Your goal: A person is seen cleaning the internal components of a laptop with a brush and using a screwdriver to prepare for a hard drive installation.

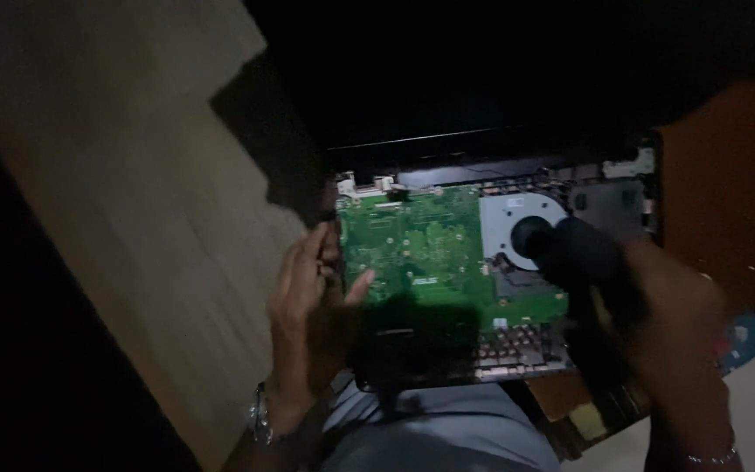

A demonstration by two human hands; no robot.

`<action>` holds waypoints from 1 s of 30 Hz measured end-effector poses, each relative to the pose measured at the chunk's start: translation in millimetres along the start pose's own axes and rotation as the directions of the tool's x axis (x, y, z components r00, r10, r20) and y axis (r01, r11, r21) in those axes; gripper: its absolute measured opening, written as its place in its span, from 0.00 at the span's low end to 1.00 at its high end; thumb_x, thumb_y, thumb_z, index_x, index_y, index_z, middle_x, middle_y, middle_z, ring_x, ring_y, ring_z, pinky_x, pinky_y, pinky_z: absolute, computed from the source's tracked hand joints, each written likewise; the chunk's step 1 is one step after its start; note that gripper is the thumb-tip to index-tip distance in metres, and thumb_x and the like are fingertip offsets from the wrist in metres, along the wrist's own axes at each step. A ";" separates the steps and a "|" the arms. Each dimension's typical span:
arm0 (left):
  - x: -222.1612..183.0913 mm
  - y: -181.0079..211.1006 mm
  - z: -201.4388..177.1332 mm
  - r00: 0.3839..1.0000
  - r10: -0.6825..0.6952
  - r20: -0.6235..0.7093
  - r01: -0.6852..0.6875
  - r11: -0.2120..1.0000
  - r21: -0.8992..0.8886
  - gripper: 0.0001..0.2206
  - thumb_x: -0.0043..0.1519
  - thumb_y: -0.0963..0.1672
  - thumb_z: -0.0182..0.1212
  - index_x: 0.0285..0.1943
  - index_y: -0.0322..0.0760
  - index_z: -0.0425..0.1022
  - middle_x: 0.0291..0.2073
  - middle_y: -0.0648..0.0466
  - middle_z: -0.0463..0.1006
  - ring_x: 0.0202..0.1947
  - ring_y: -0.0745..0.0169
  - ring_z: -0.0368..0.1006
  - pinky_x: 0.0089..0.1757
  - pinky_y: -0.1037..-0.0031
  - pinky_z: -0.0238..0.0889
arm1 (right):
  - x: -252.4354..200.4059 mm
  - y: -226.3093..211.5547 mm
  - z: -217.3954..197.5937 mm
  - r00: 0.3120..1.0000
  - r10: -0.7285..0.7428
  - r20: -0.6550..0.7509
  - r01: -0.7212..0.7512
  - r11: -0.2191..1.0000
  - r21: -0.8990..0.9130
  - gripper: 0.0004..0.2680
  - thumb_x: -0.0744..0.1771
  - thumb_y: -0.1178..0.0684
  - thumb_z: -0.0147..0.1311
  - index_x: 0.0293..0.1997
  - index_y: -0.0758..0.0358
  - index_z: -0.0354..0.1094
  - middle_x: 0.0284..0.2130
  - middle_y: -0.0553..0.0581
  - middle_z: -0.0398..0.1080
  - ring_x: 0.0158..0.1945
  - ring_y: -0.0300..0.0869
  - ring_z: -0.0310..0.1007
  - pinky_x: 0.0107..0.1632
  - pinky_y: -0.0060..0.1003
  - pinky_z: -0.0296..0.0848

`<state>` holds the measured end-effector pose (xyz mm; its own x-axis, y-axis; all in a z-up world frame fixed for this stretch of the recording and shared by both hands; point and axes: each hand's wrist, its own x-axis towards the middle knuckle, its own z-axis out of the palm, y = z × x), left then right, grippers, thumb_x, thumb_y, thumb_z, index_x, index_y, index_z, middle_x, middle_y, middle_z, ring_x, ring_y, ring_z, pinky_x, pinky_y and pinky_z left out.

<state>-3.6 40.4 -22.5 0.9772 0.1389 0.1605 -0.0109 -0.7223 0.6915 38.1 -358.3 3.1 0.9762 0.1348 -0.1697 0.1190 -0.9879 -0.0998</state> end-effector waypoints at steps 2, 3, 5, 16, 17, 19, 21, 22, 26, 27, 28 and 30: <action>5.2 0.8 0.4 0.966 -0.237 0.102 0.251 0.955 -0.158 0.33 0.63 0.45 0.78 0.79 0.36 0.71 0.54 0.46 0.81 0.51 0.53 0.77 0.48 0.65 0.75 | -6.4 2.4 -2.2 1.000 -0.004 -0.004 0.004 1.000 -0.017 0.16 0.70 0.49 0.65 0.67 0.58 0.75 0.49 0.61 0.81 0.47 0.53 0.83 0.55 0.51 0.78; 8.2 1.6 1.2 0.871 -0.425 0.245 0.484 0.828 -0.283 0.31 0.62 0.44 0.77 0.77 0.39 0.77 0.41 0.56 0.83 0.36 0.67 0.74 0.38 0.73 0.70 | -10.6 4.3 -3.7 1.000 0.004 -0.011 -0.004 1.000 -0.031 0.23 0.68 0.50 0.66 0.74 0.59 0.74 0.53 0.64 0.82 0.49 0.56 0.83 0.56 0.52 0.78; 10.2 -0.7 2.5 0.884 -0.396 0.250 0.464 0.810 -0.359 0.28 0.63 0.47 0.74 0.74 0.36 0.78 0.38 0.54 0.85 0.35 0.67 0.79 0.37 0.75 0.73 | -26.1 0.7 -12.9 0.998 -0.035 -0.054 0.034 0.999 -0.011 0.26 0.67 0.53 0.67 0.77 0.63 0.74 0.56 0.68 0.82 0.52 0.58 0.83 0.59 0.53 0.78; 12.0 -5.1 9.2 0.796 -0.484 0.363 0.581 0.445 -0.682 0.35 0.56 0.40 0.86 0.74 0.29 0.76 0.30 0.54 0.80 0.31 0.76 0.75 0.39 0.81 0.73 | -70.9 55.0 41.1 0.868 0.163 0.469 0.024 0.930 -0.367 0.30 0.59 0.37 0.71 0.70 0.26 0.67 0.55 0.37 0.83 0.58 0.34 0.88 0.71 0.36 0.82; 11.0 -2.4 8.8 0.804 -0.490 0.336 0.559 0.431 -0.708 0.35 0.57 0.39 0.85 0.75 0.28 0.75 0.31 0.55 0.80 0.32 0.76 0.75 0.40 0.82 0.74 | -70.7 56.2 43.0 0.835 0.197 0.514 0.008 0.929 -0.369 0.30 0.60 0.39 0.70 0.72 0.22 0.65 0.56 0.34 0.83 0.59 0.32 0.88 0.71 0.33 0.81; 10.2 -0.9 5.2 0.815 -0.487 0.315 0.535 0.421 -0.733 0.35 0.57 0.38 0.84 0.76 0.26 0.74 0.32 0.56 0.80 0.33 0.77 0.75 0.41 0.82 0.75 | -71.4 59.1 49.9 0.798 0.237 0.554 -0.018 0.928 -0.371 0.30 0.62 0.41 0.69 0.73 0.18 0.63 0.58 0.31 0.82 0.60 0.29 0.88 0.72 0.31 0.79; 12.8 -2.0 -1.0 0.819 -0.377 0.433 0.570 0.440 -0.694 0.38 0.63 0.49 0.70 0.84 0.31 0.69 0.56 0.47 0.89 0.53 0.59 0.86 0.48 0.75 0.76 | -75.6 62.0 58.6 0.705 0.312 0.637 -0.068 0.924 -0.377 0.31 0.64 0.45 0.68 0.76 0.10 0.59 0.60 0.25 0.81 0.61 0.24 0.87 0.73 0.25 0.76; 5.0 -10.9 1.0 0.817 -0.366 0.446 0.574 0.444 -0.688 0.38 0.63 0.49 0.70 0.84 0.31 0.69 0.56 0.47 0.89 0.53 0.59 0.86 0.48 0.75 0.76 | -43.0 43.3 77.9 0.699 0.324 0.638 -0.085 0.923 -0.375 0.31 0.64 0.45 0.68 0.76 0.10 0.59 0.60 0.25 0.81 0.61 0.24 0.87 0.73 0.25 0.76; -5.3 -20.3 6.3 0.879 -0.370 0.301 0.470 0.561 -0.681 0.29 0.71 0.45 0.67 0.81 0.28 0.70 0.38 0.63 0.72 0.40 0.71 0.68 0.47 0.70 0.65 | -32.5 6.7 33.8 0.929 -0.057 0.365 0.077 0.996 -0.040 0.32 0.58 0.42 0.71 0.72 0.25 0.66 0.57 0.39 0.81 0.58 0.44 0.84 0.53 0.48 0.80; -4.6 -15.3 7.0 0.762 -0.592 0.262 0.640 0.629 -0.442 0.34 0.64 0.42 0.74 0.83 0.31 0.71 0.30 0.68 0.62 0.28 0.79 0.55 0.28 0.81 0.51 | -76.1 20.1 5.1 0.953 -0.140 0.267 0.139 0.990 0.023 0.32 0.56 0.42 0.72 0.71 0.28 0.69 0.56 0.42 0.82 0.57 0.50 0.83 0.48 0.54 0.82; -3.9 -17.2 9.3 0.759 -0.584 0.287 0.647 0.625 -0.438 0.34 0.64 0.42 0.74 0.83 0.31 0.71 0.30 0.68 0.62 0.28 0.79 0.55 0.28 0.81 0.51 | -75.3 22.2 -1.6 0.954 -0.116 0.277 0.116 0.993 0.015 0.32 0.56 0.42 0.72 0.71 0.28 0.69 0.56 0.42 0.82 0.57 0.50 0.83 0.48 0.54 0.82; -3.6 -22.9 7.0 0.764 -0.619 0.181 0.641 0.700 -0.313 0.28 0.64 0.42 0.74 0.76 0.33 0.81 0.48 0.62 0.82 0.43 0.76 0.71 0.47 0.81 0.70 | -64.5 23.8 -11.2 0.891 0.074 0.447 -0.231 0.923 0.308 0.20 0.54 0.39 0.81 0.48 0.45 0.84 0.46 0.52 0.86 0.50 0.51 0.87 0.55 0.51 0.80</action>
<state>-5.4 51.7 -43.8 0.7919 0.4310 -0.4327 0.5528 -0.2047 0.8078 -19.9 -391.4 22.7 0.7980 0.0818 -0.5970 -0.1711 -0.9192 -0.3546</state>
